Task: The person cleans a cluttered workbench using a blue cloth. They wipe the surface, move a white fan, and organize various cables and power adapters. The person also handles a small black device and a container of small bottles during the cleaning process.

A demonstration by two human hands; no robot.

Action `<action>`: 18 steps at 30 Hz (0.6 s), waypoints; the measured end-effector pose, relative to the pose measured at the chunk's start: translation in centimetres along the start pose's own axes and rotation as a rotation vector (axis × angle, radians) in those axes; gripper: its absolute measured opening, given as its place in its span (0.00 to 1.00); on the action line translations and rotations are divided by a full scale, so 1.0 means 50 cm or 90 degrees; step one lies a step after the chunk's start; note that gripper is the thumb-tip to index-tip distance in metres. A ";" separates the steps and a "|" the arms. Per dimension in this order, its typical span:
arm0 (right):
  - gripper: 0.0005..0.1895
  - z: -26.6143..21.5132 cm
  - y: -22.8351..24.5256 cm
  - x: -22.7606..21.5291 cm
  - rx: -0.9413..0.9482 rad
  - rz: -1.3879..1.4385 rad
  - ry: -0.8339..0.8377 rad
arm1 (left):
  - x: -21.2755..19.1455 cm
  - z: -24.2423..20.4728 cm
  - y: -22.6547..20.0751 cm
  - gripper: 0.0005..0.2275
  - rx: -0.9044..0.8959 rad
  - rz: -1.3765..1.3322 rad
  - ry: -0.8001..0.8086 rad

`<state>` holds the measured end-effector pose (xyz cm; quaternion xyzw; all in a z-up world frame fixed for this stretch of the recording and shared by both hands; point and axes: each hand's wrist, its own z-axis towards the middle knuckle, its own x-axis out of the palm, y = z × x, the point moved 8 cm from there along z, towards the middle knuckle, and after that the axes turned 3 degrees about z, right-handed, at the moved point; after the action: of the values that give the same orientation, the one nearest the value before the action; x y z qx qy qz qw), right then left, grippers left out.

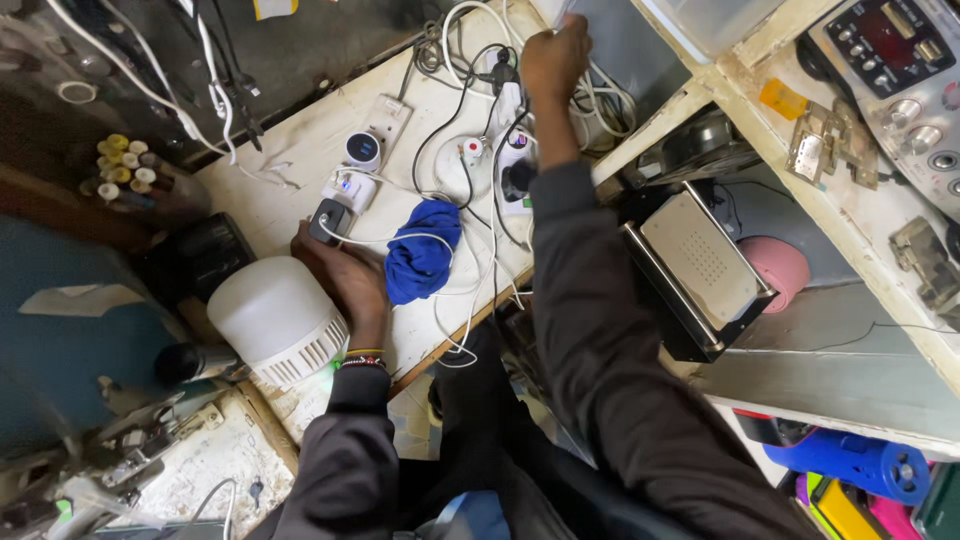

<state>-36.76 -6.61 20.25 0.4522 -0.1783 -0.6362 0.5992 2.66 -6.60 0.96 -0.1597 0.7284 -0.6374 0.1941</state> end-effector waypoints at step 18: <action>0.17 -0.043 -0.150 0.031 0.383 -0.059 -0.003 | 0.019 0.004 0.008 0.10 0.004 -0.027 0.058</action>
<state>-39.39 -5.73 12.79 0.6158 -0.3391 -0.5824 0.4082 1.91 -7.18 0.46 -0.1457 0.7310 -0.6501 0.1475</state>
